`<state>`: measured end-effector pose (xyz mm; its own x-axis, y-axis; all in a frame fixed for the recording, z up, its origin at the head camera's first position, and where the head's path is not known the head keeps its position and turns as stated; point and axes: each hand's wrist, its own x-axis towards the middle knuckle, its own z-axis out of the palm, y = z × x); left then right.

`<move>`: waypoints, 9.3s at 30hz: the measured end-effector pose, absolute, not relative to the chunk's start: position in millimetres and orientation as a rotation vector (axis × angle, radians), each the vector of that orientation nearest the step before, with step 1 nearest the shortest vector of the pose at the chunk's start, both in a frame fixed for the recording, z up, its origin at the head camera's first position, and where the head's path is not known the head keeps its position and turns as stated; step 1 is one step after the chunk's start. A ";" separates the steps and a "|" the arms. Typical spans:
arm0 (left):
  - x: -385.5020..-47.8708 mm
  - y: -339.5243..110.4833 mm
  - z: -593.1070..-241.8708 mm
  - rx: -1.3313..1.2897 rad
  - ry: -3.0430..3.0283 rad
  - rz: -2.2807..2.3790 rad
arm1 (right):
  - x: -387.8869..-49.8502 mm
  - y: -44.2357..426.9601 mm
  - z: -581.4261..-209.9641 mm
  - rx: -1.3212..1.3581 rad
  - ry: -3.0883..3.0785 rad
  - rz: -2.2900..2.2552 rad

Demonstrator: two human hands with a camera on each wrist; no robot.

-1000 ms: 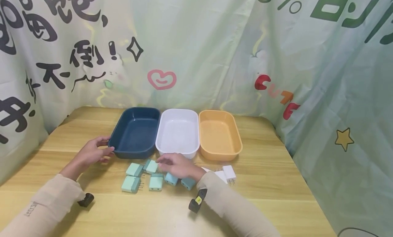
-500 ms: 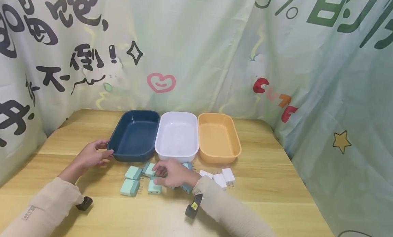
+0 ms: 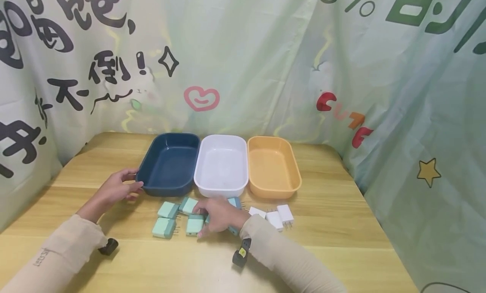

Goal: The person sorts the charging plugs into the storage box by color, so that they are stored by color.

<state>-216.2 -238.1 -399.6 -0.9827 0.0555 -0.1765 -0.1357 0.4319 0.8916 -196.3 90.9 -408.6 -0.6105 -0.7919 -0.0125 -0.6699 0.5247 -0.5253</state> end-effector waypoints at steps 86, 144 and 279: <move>-211.9 -236.7 -397.6 -0.087 2.473 1.626 | -221.7 65.5 -385.5 -0.943 2.288 -1.465; -213.7 -234.8 -401.8 -0.145 2.510 1.615 | -285.8 16.0 -382.3 -0.832 2.412 -1.512; -213.1 -234.5 -400.2 -0.179 2.507 1.599 | -215.3 62.9 -395.3 -1.188 2.223 -1.173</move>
